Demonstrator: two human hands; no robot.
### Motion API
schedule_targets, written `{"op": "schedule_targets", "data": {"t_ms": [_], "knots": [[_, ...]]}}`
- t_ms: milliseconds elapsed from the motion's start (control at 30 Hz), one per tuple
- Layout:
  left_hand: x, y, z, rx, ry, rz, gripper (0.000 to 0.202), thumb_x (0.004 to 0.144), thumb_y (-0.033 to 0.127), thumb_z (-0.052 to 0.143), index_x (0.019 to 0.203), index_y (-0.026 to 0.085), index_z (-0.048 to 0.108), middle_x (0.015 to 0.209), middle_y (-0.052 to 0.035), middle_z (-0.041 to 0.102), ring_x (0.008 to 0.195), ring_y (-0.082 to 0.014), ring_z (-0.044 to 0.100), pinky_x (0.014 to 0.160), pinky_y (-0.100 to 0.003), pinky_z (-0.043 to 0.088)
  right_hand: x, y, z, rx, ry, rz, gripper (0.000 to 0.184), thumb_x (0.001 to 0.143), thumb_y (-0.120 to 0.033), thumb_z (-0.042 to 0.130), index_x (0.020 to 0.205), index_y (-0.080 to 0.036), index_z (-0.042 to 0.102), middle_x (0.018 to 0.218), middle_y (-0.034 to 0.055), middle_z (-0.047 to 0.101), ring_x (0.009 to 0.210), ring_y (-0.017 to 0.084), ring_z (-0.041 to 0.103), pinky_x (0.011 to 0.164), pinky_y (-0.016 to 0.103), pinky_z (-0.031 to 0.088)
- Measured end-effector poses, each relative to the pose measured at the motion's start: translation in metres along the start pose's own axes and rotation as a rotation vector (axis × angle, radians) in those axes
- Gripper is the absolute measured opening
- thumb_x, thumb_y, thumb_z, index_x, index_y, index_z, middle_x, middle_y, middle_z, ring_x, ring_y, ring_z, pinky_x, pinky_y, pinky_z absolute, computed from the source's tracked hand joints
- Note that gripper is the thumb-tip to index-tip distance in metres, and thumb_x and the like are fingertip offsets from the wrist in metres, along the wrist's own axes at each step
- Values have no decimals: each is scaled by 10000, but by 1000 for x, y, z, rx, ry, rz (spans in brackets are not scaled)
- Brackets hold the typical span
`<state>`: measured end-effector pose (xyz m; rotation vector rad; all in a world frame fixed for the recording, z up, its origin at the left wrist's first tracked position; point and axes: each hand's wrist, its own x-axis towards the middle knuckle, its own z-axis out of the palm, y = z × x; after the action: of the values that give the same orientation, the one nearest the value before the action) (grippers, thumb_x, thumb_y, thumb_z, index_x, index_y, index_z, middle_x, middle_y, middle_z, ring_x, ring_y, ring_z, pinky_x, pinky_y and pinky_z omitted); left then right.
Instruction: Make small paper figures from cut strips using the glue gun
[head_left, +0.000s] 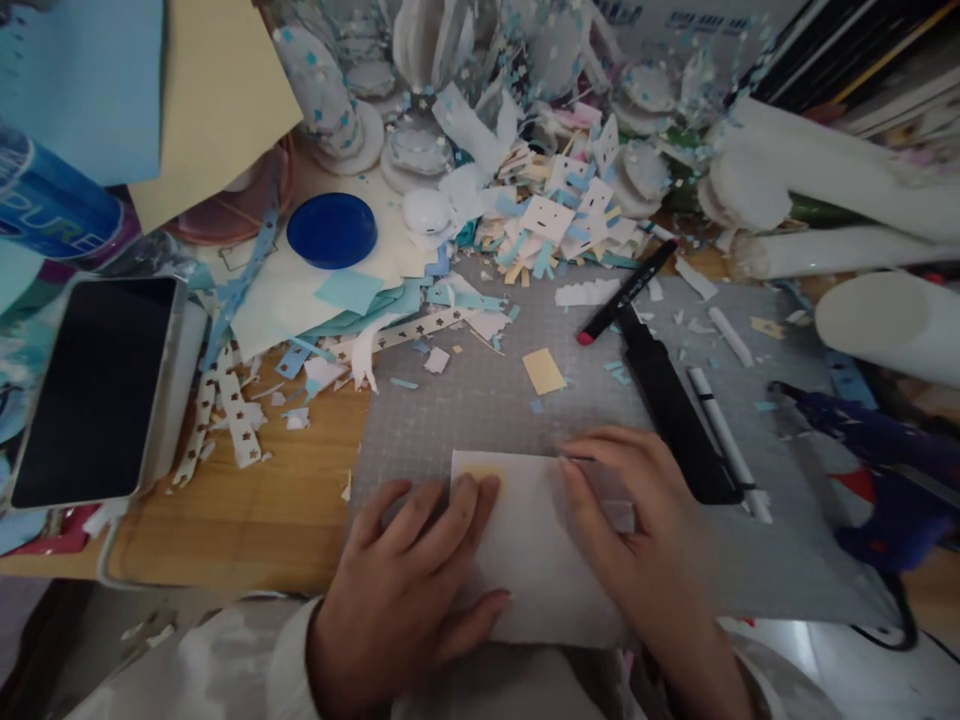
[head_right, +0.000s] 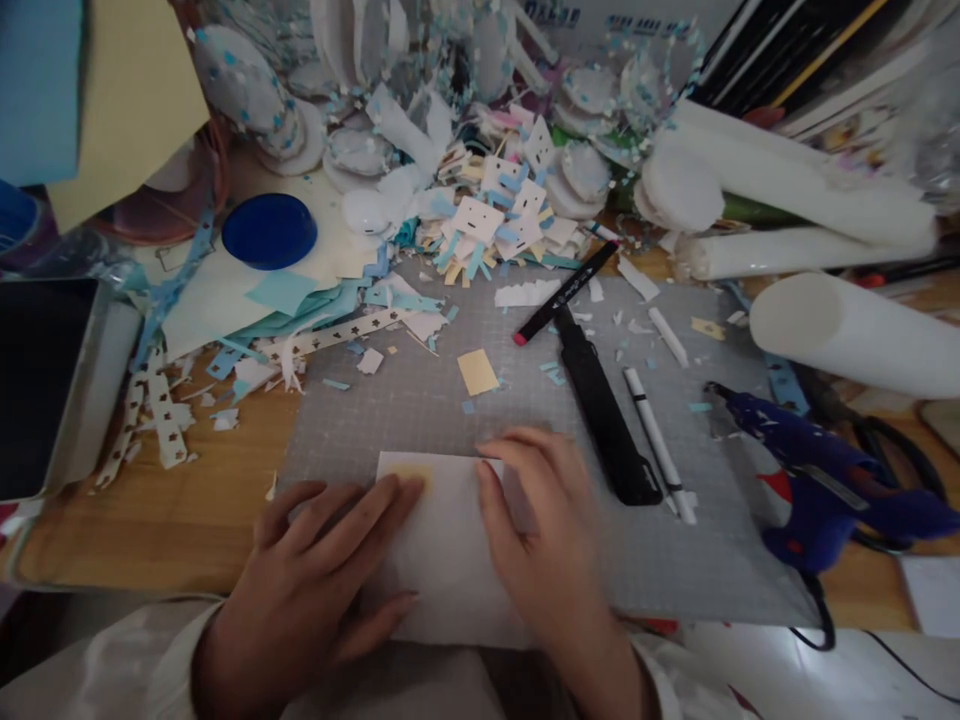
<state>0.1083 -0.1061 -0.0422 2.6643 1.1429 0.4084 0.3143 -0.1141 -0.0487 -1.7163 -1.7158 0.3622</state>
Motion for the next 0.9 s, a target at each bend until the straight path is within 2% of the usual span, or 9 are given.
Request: {"op": "schedule_targets", "data": {"t_ms": [133,300,400,500,733,900], "knots": [[6,3,4,40,37,18,494,937,483,421,1225,131,614,1186,-25,694,1000,-212,547,920,-399,338,0,5,0,-65,-139,-39,128,891,-229,566,1012,-199,600,959,56,594,910,208,540,788,381,429],[11,6,6,62,55,64,471,933,429,437,1225,102,609,1242,-62,664,1081,-214,537,908,-372,362,6,0,4,-103,-218,-40,42,878,-236,584,879,-207,615,804,24,587,796,203,476,715,368,349],[10,9,8,57,71,42,473,944,424,410,1228,103,610,1227,-72,673,1045,-219,548,900,-386,353,9,-3,1,-165,-225,-92,76,880,-218,579,821,-219,627,822,26,593,821,208,469,733,374,319],[9,14,11,67,57,10,478,960,428,376,1276,136,583,1233,-78,670,1044,-232,545,915,-410,332,10,-3,-1,-212,-221,-139,81,890,-219,571,844,-228,638,893,24,620,863,211,483,778,389,308],[20,26,15,134,74,-67,524,985,430,305,1239,93,617,1118,-93,719,954,-239,554,881,-426,316,12,-1,3,-134,-230,-125,45,887,-191,595,896,-220,629,866,0,629,828,186,502,792,378,308],[22,28,21,109,103,-130,531,978,448,309,1228,105,627,1070,-87,723,935,-230,551,941,-435,278,12,-1,4,-97,-214,-113,47,898,-204,584,882,-224,623,863,-1,626,831,182,511,805,377,324]]}}
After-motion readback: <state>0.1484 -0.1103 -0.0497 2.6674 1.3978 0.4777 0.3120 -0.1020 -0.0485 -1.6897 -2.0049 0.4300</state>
